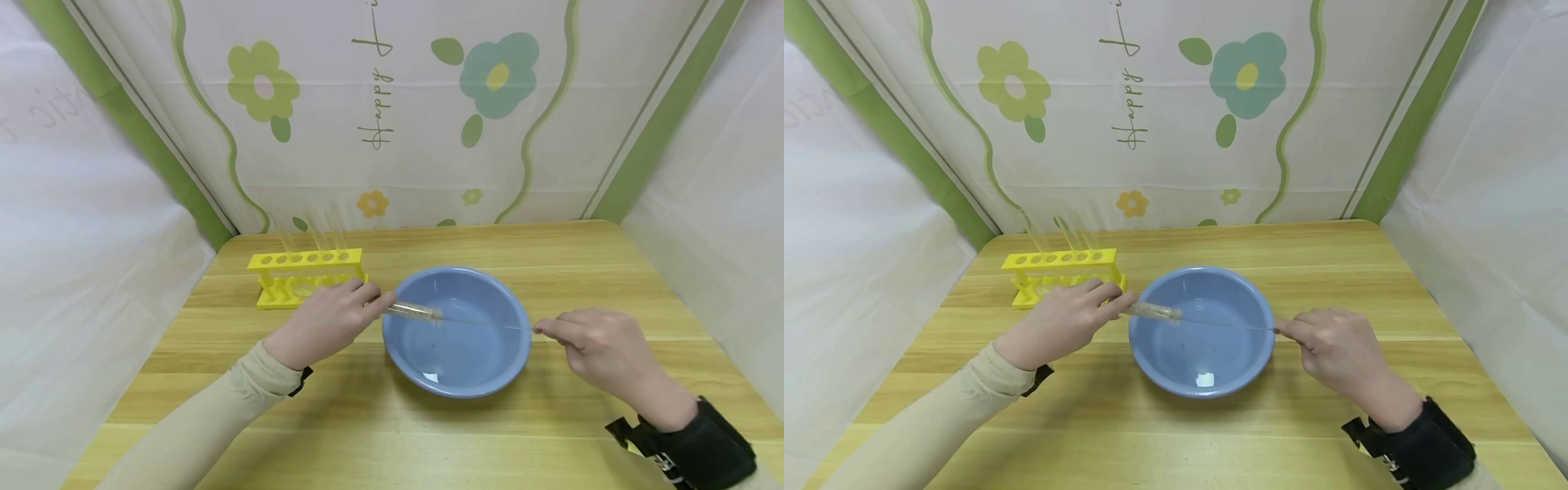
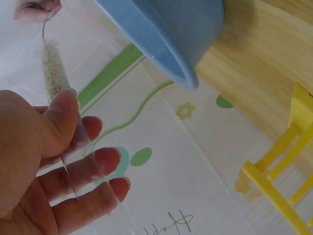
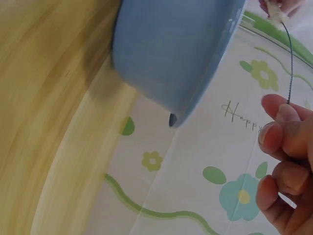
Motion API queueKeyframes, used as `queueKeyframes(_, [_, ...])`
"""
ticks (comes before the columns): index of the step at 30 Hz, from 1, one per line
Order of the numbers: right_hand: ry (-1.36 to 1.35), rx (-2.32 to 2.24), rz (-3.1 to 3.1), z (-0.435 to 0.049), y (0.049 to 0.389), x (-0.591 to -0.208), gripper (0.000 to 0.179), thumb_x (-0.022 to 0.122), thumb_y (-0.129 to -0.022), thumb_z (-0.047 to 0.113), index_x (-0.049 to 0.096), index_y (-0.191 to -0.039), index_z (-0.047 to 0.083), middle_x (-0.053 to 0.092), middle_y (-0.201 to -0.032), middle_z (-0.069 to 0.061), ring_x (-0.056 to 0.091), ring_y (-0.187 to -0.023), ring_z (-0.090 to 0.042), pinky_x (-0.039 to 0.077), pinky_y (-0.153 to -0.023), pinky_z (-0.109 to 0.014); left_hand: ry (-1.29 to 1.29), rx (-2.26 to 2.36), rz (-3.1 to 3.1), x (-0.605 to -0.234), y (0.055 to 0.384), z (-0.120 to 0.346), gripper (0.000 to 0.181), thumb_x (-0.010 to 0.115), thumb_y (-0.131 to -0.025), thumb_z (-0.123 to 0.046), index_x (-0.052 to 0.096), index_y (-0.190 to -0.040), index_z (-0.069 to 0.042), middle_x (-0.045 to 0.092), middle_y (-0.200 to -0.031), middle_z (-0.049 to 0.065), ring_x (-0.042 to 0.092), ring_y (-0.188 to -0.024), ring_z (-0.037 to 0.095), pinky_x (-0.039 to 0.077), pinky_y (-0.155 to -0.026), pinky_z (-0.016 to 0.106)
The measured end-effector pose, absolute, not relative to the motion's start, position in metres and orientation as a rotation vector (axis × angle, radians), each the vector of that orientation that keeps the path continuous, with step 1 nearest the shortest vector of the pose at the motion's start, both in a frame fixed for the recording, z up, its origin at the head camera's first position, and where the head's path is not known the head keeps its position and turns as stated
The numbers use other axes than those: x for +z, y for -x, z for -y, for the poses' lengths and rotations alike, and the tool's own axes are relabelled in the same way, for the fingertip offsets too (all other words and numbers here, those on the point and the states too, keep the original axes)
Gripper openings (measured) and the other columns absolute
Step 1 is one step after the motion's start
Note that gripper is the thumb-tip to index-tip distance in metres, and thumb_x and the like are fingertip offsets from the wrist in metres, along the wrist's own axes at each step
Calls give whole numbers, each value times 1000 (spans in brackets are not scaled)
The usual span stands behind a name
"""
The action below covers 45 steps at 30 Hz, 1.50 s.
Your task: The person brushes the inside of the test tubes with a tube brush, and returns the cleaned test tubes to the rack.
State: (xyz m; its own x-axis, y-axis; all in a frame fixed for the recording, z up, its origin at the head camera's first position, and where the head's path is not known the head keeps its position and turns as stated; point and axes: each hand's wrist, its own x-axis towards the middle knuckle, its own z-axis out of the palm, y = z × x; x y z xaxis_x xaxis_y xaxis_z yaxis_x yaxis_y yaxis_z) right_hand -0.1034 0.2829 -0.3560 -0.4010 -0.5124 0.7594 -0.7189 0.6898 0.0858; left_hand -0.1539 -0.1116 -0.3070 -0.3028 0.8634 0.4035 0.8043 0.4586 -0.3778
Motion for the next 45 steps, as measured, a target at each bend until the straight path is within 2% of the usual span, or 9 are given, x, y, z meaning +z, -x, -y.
queueKeyframes(10, [-997,396,2128,-280,103,-356,49,40,-103,26,80,-79,12,66,-63,8,52,-45,-2,25,-38,-11,1367,189,2117,-307,149,109,31,68,-89,4,65,-118,-4,59,-85,5,55,-64,17,44,-46,23])
queueKeyframes(18, [-1002,399,2186,-279,103,-355,25,57,-78,4,80,-82,12,68,-66,8,49,-46,1,20,-40,-8,1351,231,2120,-308,147,108,30,68,-92,1,65,-122,-3,59,-86,6,55,-65,18,46,-48,23])
queueKeyframes(23, [-1003,393,2198,-277,104,-355,46,42,-103,25,81,-81,14,65,-63,11,41,-47,5,17,-40,-8,1345,242,2112,-308,148,108,30,68,-92,0,66,-122,-4,60,-87,6,56,-67,18,48,-51,24])
queueKeyframes(26, [-1009,396,2202,-276,104,-354,51,37,-105,29,81,-81,14,65,-63,11,41,-47,6,16,-41,-8,1342,244,2105,-308,147,107,31,68,-91,2,66,-121,-3,60,-87,6,57,-67,19,49,-53,24])
queueKeyframes(28, [-1022,420,2195,-274,104,-354,38,48,-98,20,81,-81,13,68,-65,8,47,-47,3,18,-40,-8,1346,216,2103,-309,147,105,31,69,-90,3,66,-120,-3,61,-87,7,58,-68,19,51,-54,25])
queueKeyframes(31, [-1073,463,2168,-264,105,-352,17,65,-79,4,80,-82,10,72,-71,3,62,-52,-6,34,-40,-10,1398,189,2062,-311,144,96,32,70,-88,2,66,-120,-4,63,-91,7,61,-72,20,54,-58,25])
queueKeyframes(34, [-1133,484,2147,-249,105,-349,28,70,-63,-7,80,-83,9,74,-75,0,70,-59,-15,45,-43,-17,1458,198,1993,-313,138,83,31,70,-89,0,66,-119,-5,63,-93,6,61,-75,19,56,-63,26])
queueKeyframes(40, [-1122,489,2161,-233,103,-342,33,68,-59,-14,80,-82,7,74,-74,0,70,-59,-16,42,-41,-15,1424,223,1986,-311,133,71,29,67,-90,1,68,-119,-5,59,-90,6,58,-74,18,53,-65,26])
queueKeyframes(45, [-1107,462,2210,-231,103,-342,30,72,-62,-10,80,-83,10,74,-76,1,71,-62,-16,50,-45,-22,1430,239,2005,-310,134,70,31,66,-90,1,67,-120,-5,59,-91,6,59,-76,19,54,-67,26])
